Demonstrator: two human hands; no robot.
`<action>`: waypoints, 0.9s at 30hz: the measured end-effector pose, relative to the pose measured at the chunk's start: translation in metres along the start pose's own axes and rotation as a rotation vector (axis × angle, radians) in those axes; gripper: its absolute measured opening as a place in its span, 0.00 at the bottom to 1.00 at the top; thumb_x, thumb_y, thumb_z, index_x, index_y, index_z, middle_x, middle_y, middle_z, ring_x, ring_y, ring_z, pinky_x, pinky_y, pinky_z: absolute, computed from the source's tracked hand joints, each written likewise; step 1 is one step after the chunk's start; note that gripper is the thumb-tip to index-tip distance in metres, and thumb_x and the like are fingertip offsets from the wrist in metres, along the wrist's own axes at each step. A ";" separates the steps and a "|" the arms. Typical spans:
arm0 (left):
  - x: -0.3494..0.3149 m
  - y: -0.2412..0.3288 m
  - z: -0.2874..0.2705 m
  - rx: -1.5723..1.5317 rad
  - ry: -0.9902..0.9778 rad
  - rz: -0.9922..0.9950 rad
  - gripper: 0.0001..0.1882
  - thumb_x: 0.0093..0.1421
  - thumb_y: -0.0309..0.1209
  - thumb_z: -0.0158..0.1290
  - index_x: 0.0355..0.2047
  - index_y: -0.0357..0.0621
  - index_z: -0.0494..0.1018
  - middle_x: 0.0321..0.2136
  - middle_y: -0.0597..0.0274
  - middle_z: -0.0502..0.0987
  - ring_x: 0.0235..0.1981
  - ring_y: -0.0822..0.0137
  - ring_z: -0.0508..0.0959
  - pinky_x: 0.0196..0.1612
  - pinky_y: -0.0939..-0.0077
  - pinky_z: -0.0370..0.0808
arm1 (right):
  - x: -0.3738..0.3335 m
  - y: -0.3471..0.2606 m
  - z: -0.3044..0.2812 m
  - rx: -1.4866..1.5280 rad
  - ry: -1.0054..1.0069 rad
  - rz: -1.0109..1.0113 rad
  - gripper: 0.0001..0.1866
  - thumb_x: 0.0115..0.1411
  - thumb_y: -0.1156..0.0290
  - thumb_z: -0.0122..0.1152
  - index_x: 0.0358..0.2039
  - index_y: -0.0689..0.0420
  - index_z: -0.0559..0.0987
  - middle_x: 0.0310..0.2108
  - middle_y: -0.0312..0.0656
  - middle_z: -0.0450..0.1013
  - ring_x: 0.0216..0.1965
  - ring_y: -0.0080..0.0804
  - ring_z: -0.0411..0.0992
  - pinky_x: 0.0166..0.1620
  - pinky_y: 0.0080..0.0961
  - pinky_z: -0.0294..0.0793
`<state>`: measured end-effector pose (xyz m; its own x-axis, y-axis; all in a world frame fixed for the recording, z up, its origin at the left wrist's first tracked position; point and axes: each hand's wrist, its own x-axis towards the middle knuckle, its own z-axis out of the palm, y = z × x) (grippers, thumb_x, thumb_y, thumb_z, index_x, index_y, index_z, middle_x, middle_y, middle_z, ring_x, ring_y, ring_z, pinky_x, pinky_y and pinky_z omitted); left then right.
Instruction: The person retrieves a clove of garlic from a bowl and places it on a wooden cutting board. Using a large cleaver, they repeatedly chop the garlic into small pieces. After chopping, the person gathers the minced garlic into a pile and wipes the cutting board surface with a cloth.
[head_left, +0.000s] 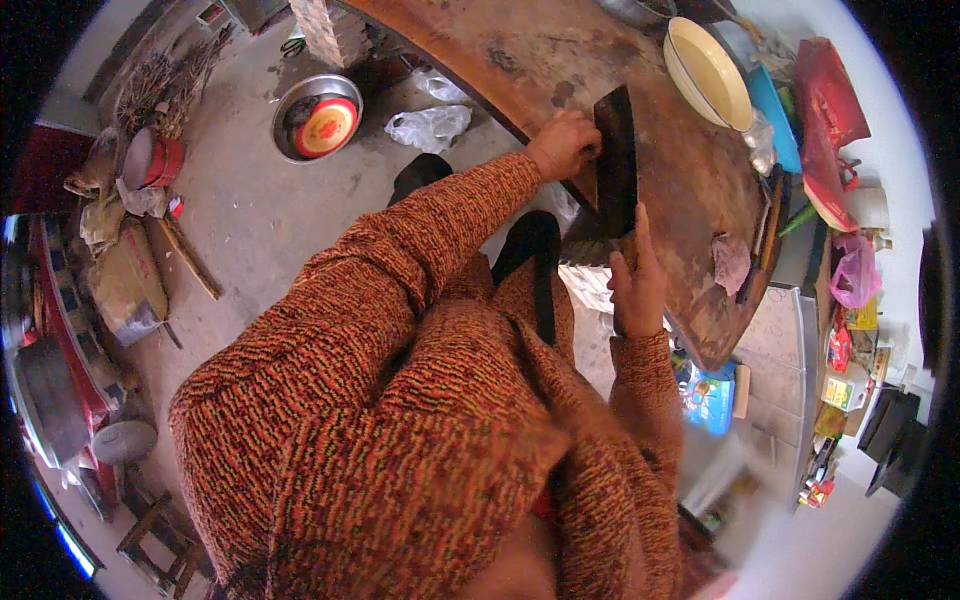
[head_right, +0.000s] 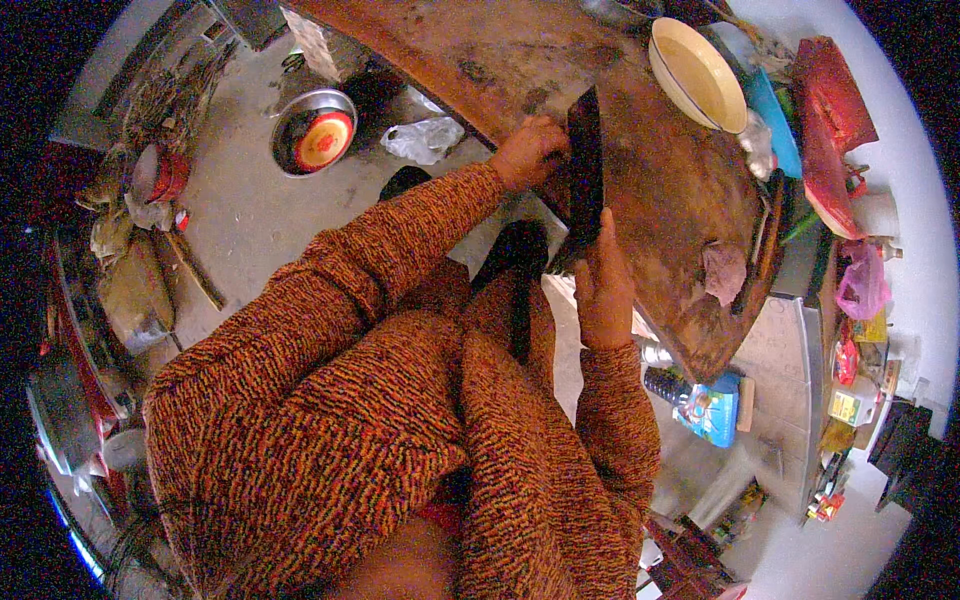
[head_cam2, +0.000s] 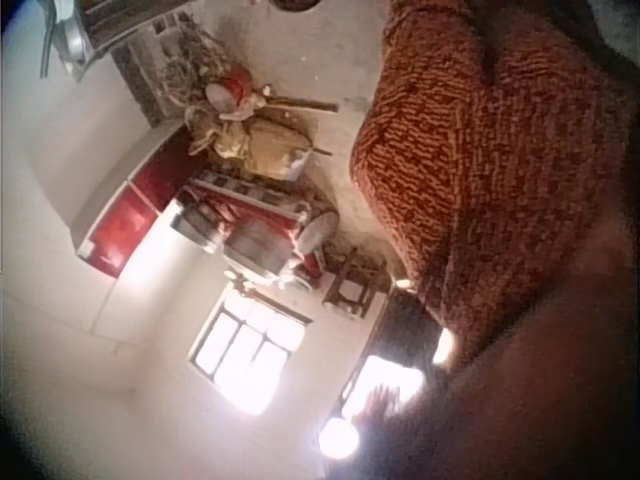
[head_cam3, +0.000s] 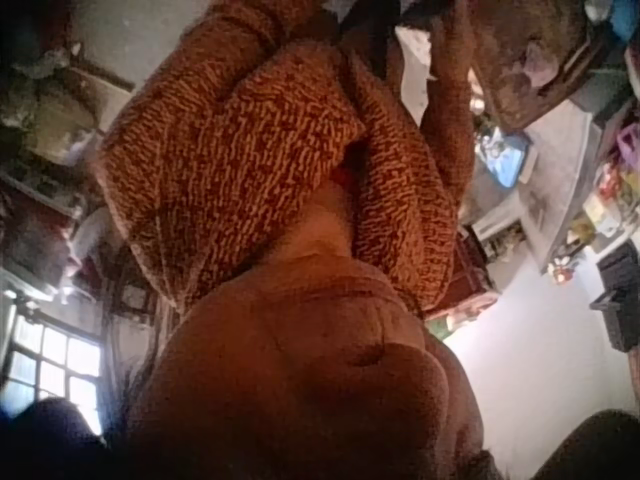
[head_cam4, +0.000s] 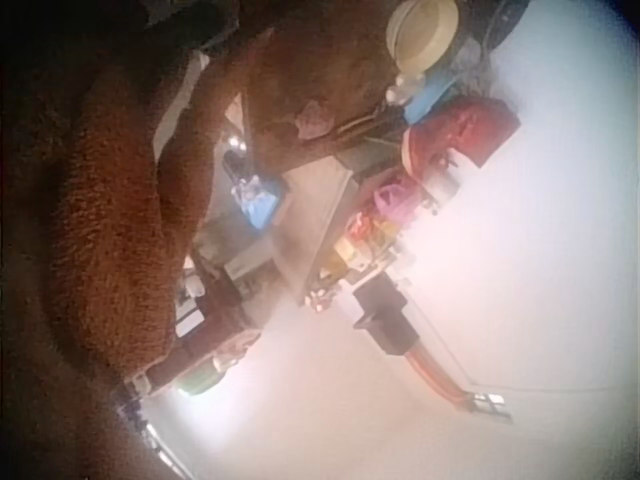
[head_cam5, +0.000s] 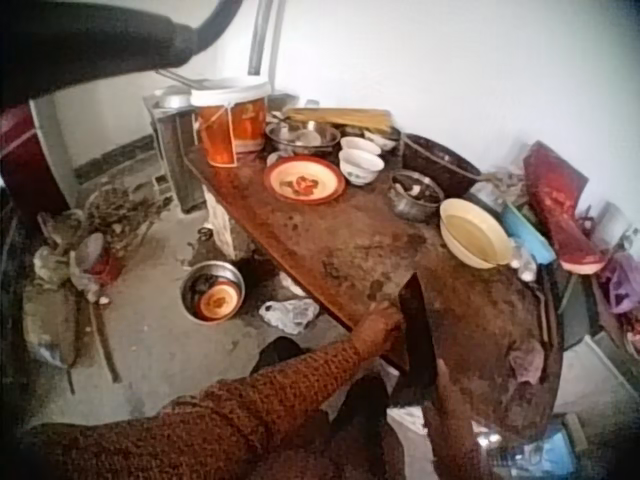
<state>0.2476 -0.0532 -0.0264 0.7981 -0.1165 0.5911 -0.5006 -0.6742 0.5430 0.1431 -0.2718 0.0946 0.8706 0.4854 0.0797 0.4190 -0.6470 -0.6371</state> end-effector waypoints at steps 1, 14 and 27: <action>0.000 -0.001 0.001 0.006 0.007 0.002 0.09 0.45 0.26 0.55 0.30 0.48 0.72 0.32 0.61 0.73 0.42 0.55 0.69 0.46 0.58 0.64 | 0.000 -0.006 -0.003 0.059 -0.008 0.064 0.37 0.53 0.82 0.51 0.64 0.48 0.56 0.26 0.40 0.69 0.19 0.25 0.64 0.25 0.23 0.71; 0.000 0.003 0.000 -0.024 0.016 -0.031 0.10 0.43 0.24 0.55 0.29 0.48 0.72 0.30 0.61 0.73 0.40 0.55 0.69 0.45 0.58 0.63 | -0.001 -0.017 -0.014 0.106 -0.056 0.062 0.36 0.54 0.82 0.49 0.64 0.52 0.55 0.31 0.44 0.71 0.23 0.31 0.67 0.28 0.25 0.70; 0.001 0.003 0.003 -0.034 0.030 -0.025 0.09 0.44 0.27 0.57 0.29 0.50 0.73 0.30 0.63 0.75 0.38 0.56 0.71 0.46 0.58 0.64 | -0.001 -0.010 -0.014 0.255 -0.032 0.228 0.36 0.55 0.81 0.50 0.64 0.45 0.55 0.23 0.35 0.67 0.18 0.19 0.62 0.19 0.17 0.66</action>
<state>0.2476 -0.0572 -0.0258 0.8007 -0.0775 0.5940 -0.4919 -0.6512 0.5780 0.1420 -0.2741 0.1121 0.9241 0.3664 -0.1084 0.1334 -0.5753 -0.8070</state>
